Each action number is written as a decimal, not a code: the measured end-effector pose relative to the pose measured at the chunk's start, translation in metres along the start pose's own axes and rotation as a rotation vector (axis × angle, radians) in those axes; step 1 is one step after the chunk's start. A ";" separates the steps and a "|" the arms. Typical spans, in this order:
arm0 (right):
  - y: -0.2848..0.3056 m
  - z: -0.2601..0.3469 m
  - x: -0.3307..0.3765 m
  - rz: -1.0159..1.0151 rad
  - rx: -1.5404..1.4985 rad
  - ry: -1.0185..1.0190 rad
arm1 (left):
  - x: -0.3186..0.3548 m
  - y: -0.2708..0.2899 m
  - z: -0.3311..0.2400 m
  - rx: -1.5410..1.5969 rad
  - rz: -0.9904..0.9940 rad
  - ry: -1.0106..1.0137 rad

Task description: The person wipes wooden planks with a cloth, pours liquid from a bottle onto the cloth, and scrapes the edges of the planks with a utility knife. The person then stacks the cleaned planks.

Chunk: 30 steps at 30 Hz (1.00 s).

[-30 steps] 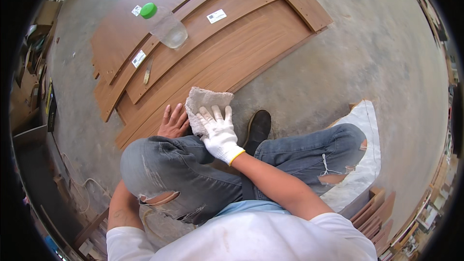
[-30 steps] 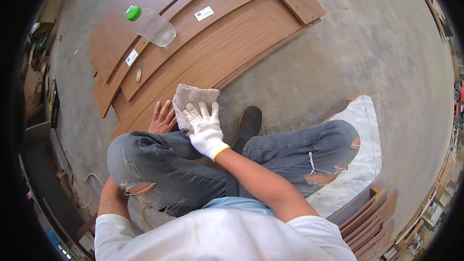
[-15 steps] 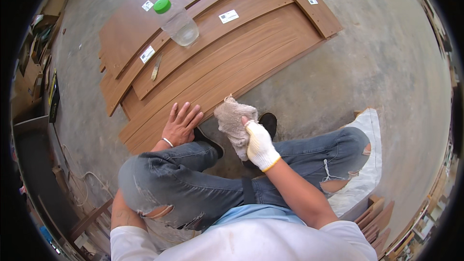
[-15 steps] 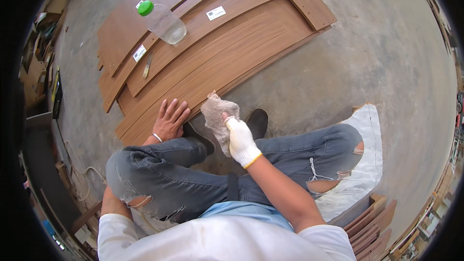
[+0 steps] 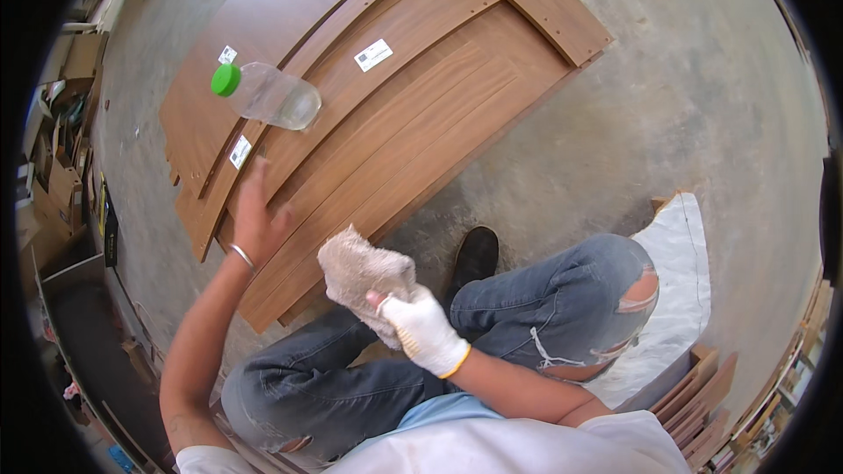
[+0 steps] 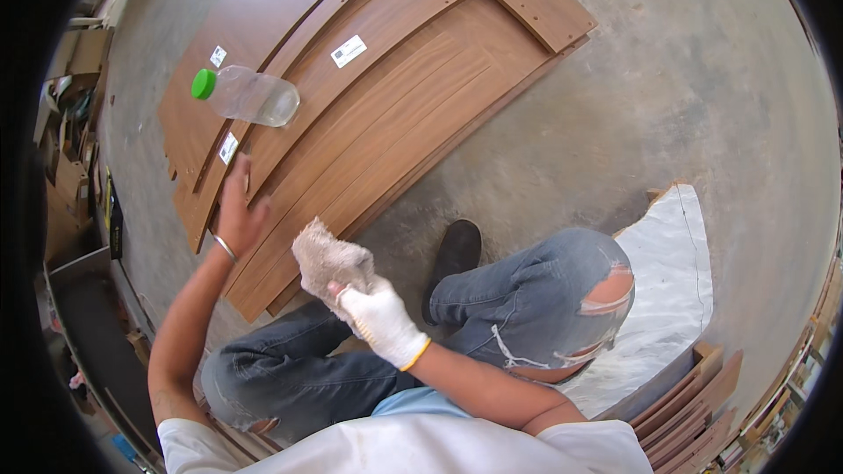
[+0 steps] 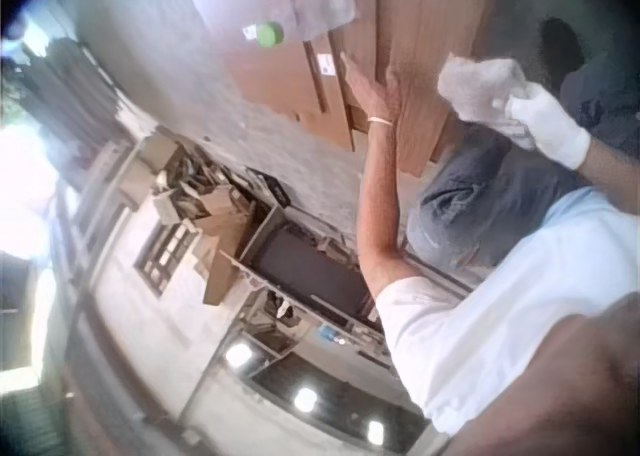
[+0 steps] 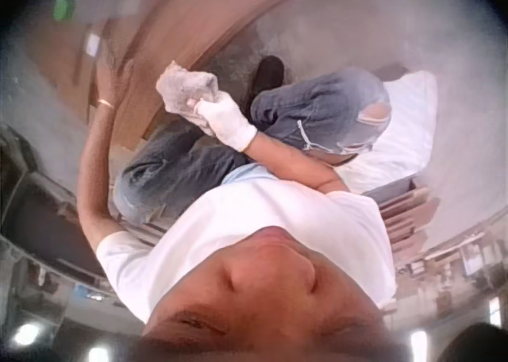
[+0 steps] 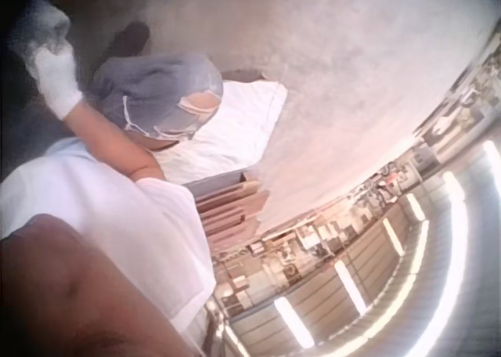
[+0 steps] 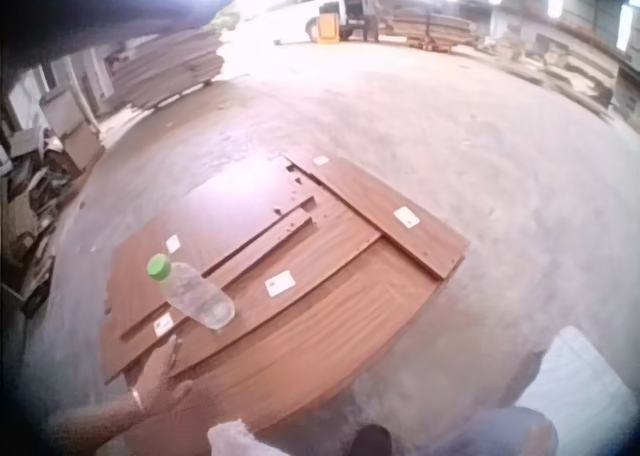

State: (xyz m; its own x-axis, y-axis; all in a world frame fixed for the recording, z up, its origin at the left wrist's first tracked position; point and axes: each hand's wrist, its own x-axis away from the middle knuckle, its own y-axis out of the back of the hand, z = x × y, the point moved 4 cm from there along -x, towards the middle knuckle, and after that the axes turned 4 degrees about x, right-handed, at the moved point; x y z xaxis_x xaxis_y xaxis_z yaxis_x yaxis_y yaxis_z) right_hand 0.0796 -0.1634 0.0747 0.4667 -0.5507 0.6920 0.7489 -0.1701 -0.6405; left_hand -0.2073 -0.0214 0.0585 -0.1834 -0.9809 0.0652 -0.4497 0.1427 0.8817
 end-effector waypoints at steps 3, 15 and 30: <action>-0.010 -0.008 -0.007 -0.033 0.008 0.056 | -0.062 0.020 0.030 0.422 -0.219 0.217; -0.011 -0.006 -0.007 -0.074 0.168 0.030 | -0.132 0.014 -0.007 0.773 -0.182 0.272; -0.016 0.005 -0.013 0.114 -0.245 0.330 | 0.046 0.115 -0.157 -0.804 0.206 -0.043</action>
State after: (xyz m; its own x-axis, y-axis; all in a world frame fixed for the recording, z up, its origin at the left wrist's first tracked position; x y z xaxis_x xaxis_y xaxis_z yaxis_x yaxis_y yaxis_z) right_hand 0.0639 -0.1497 0.0780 0.3349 -0.8026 0.4936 0.5489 -0.2596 -0.7945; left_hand -0.1303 -0.0710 0.2364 -0.2340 -0.9372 0.2587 0.3553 0.1652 0.9200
